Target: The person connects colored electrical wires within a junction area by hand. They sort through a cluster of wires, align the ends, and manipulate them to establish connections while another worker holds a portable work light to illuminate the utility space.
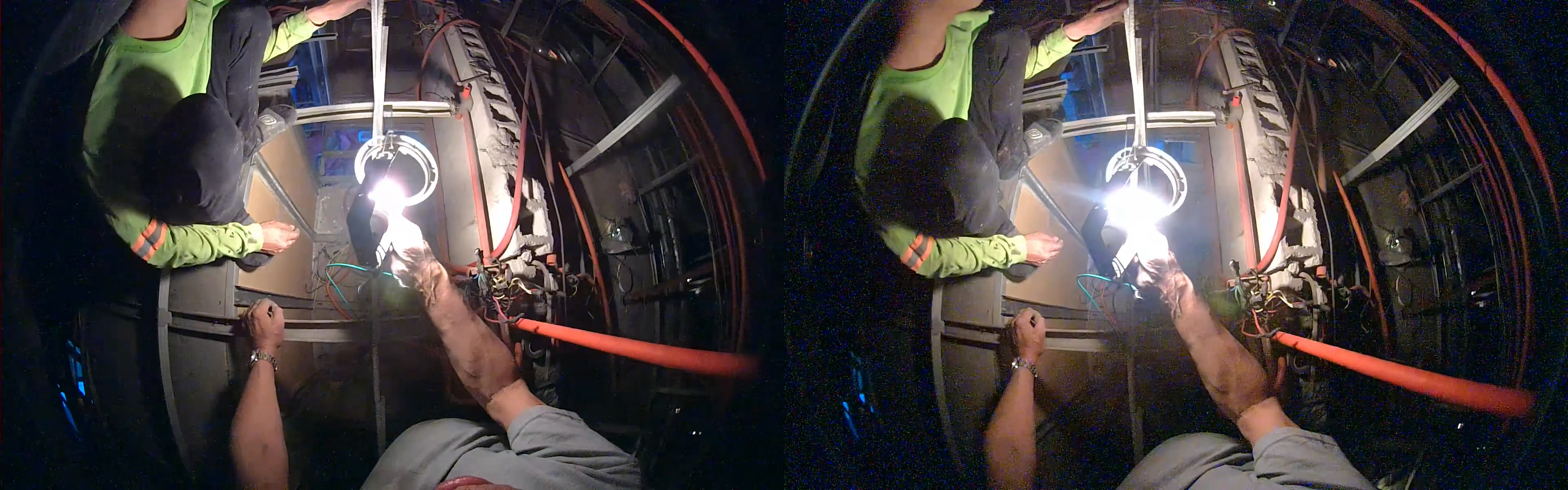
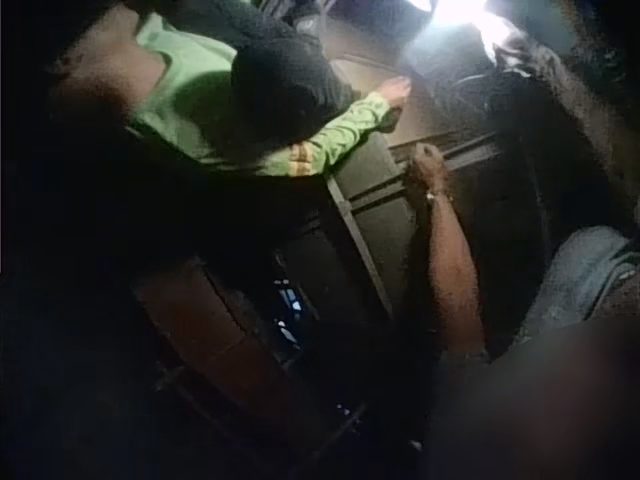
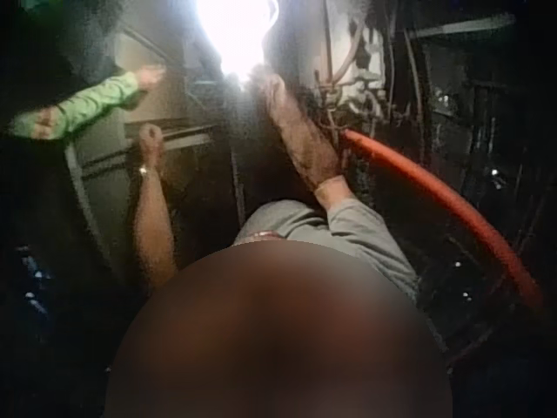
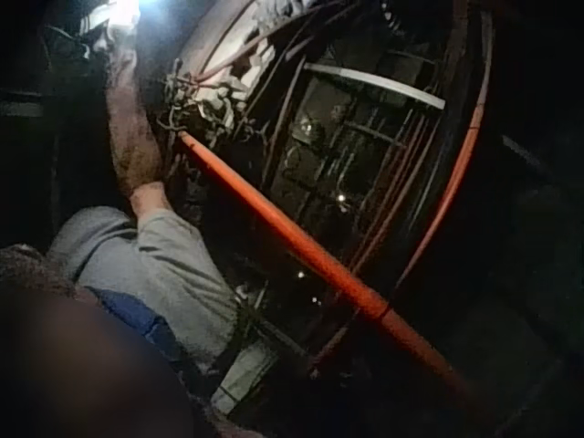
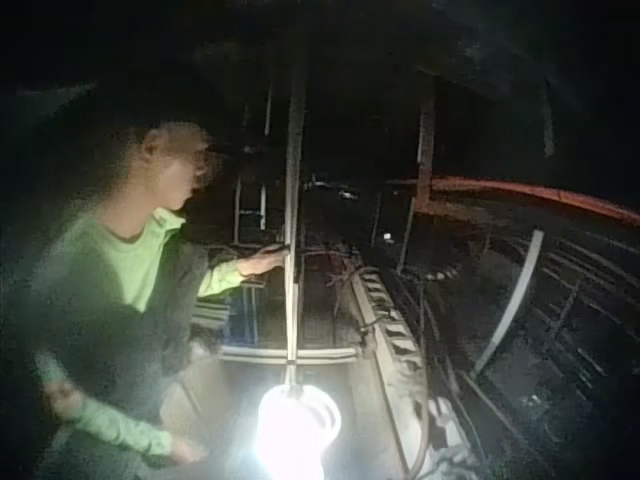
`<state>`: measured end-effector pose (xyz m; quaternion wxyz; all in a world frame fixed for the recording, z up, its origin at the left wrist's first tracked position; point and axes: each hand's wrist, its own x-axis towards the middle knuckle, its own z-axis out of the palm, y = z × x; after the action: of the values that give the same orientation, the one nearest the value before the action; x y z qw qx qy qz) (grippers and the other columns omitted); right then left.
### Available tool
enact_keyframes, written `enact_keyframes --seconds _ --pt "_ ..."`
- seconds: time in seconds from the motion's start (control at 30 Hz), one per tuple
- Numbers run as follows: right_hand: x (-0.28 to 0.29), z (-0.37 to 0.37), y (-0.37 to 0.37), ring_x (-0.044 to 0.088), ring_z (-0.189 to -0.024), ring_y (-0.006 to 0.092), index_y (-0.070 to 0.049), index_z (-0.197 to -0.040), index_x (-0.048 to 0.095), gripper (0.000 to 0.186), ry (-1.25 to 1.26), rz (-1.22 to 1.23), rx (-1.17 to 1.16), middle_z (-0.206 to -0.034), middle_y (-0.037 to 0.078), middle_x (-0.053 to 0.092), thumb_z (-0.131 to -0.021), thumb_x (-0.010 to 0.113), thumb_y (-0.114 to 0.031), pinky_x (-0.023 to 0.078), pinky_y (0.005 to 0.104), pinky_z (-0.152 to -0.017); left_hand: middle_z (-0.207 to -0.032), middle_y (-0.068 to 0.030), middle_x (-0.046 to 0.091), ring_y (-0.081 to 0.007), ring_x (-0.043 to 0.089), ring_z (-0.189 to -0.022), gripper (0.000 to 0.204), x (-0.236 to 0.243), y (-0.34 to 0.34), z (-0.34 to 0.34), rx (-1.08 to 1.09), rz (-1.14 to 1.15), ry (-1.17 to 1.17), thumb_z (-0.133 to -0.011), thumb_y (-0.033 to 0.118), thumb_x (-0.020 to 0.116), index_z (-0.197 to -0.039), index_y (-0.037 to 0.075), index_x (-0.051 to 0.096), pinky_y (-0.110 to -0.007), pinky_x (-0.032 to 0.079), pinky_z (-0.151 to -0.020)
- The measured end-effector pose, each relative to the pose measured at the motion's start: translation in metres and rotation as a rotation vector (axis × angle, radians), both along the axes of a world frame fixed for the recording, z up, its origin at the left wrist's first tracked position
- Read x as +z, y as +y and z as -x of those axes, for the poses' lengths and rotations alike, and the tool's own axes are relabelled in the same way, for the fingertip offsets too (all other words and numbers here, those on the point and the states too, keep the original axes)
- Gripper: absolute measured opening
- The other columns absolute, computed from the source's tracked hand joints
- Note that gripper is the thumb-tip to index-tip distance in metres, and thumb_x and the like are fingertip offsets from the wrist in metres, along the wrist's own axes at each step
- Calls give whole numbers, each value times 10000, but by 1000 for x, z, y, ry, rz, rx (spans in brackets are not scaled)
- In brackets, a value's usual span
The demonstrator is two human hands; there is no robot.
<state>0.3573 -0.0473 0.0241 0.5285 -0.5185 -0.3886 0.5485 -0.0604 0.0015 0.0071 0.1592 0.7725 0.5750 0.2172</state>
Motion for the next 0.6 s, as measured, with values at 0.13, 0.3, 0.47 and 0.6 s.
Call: enact_keyframes --seconds 0.13,0.3,0.47,0.6 --pt "14 1 7 638 -1026 230 -17 -1286 600 374 -120 -62 -6 -1195 139 672 -1019 668 -272 573 433 -874 -814 -208 666 -425 650 -812 191 4 -2 0 2 -8 2 -909 172 628 -779 33 643 -534 496 -737" --pt "30 11 13 631 -1046 230 -21 -1298 592 383 -258 -130 -10 -1211 139 666 -1019 669 -272 568 434 -888 -824 -216 663 -437 646 -815 199 2 -1 8 1 0 -34 -917 172 622 -792 18 636 -538 501 -748" --pt "39 4 12 623 -1065 229 -26 -1311 585 393 -374 -175 -32 -1227 138 659 -1018 671 -273 563 435 -902 -822 -216 662 -440 648 -816 198 -3 2 1 -8 8 -28 -915 172 624 -796 13 637 -541 501 -746" --pt "46 4 16 617 -1080 228 -29 -1321 579 401 -390 -201 -31 -1239 138 654 -1018 672 -274 559 435 -913 -821 -217 664 -442 645 -807 194 3 -1 1 -2 15 -22 -908 175 636 -798 16 645 -542 499 -738"
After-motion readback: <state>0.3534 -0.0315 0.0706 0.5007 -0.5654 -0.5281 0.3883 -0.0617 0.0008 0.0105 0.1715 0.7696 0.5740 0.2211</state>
